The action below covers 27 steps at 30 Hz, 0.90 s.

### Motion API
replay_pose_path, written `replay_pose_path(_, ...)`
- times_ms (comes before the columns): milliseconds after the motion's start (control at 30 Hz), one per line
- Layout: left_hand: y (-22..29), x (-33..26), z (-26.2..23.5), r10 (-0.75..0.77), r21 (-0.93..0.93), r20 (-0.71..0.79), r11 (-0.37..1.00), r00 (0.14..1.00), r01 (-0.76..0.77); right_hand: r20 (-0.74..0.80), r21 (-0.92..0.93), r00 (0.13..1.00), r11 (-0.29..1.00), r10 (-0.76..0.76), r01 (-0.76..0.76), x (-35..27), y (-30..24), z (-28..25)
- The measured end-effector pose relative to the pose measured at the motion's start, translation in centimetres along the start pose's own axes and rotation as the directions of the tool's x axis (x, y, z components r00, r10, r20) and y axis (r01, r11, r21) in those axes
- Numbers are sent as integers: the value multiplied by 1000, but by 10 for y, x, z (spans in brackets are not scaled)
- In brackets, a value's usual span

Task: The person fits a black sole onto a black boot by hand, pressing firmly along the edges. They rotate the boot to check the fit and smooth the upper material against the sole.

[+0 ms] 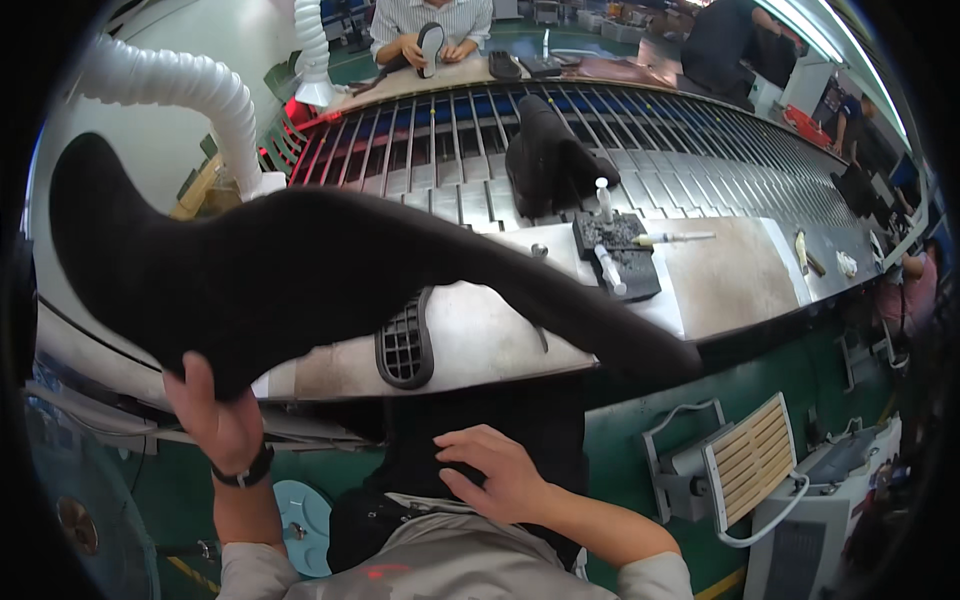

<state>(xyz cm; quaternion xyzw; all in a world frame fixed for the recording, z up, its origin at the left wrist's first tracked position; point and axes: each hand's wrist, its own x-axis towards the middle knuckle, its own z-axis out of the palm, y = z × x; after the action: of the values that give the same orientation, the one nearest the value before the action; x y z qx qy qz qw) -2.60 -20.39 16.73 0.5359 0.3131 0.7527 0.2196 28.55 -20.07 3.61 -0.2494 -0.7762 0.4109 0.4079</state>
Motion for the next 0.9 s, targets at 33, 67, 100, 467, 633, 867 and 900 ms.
replay_pose_path(33,10,-21,0,-15,-107,40,994,999,19,5,2,1000,1000,14,-14,2,-5,11)
replay_pose_path(67,16,-42,8,-79,-199,-26,977,997,72,-15,71,995,993,99,-98,6,-10,21)
replay_pose_path(100,24,-62,13,-97,-201,-29,975,995,90,-27,143,982,973,185,-180,3,-14,30)
replay_pose_path(467,-57,-164,87,-761,-171,296,553,577,816,214,878,651,148,728,-455,-24,18,27)
replay_pose_path(633,-79,-131,65,-448,594,536,802,715,57,95,914,600,170,794,-369,-11,25,25)
replay_pose_path(867,-111,-80,82,-523,-104,353,802,776,588,-174,860,541,395,823,-324,4,15,20)
replay_pose_path(900,-108,-79,83,-529,-100,355,798,771,594,-355,686,557,614,751,-391,5,17,20)
